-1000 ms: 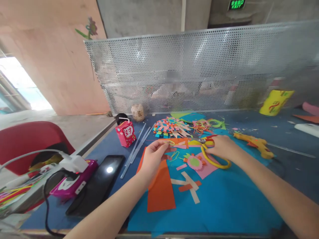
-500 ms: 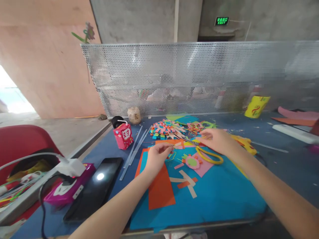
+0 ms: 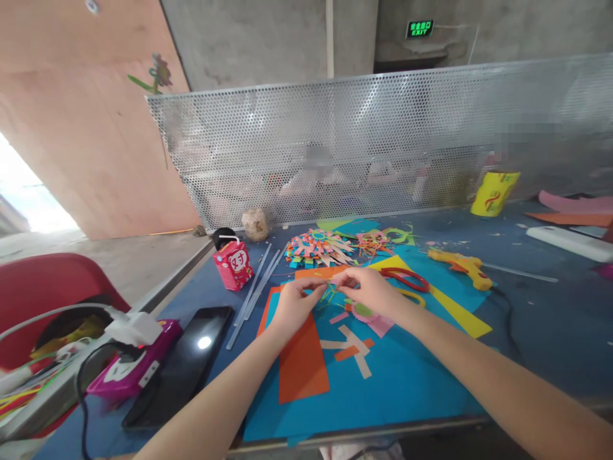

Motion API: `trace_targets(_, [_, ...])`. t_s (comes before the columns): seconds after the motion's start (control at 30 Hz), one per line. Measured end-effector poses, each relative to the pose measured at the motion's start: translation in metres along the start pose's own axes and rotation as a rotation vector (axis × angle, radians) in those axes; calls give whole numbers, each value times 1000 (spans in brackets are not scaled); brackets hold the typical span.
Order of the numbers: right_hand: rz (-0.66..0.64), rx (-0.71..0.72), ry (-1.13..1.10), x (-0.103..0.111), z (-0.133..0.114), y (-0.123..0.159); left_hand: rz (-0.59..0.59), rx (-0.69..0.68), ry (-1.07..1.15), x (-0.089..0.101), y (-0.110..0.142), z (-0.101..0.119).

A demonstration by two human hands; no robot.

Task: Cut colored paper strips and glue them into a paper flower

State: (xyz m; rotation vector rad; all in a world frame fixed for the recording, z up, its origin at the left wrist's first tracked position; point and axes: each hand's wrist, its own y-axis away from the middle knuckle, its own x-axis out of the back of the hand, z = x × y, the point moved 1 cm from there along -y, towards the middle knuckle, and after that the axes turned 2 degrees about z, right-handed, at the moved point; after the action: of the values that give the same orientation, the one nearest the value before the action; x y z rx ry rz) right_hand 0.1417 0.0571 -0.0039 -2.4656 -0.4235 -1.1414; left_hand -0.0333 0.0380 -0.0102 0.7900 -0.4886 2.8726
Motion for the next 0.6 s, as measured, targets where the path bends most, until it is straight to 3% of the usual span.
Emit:
trace_targets(0.23, [15,-40,128,11,12,6,-142,-69,-267,22,7,1])
trace_targets(0.4, [131,48,244,11,8,6,-78,-74,-386,14,2,-9])
trace_targets(0.6, [67,244,359,-2,-6,17,9,-108,-486,4,-1,-7])
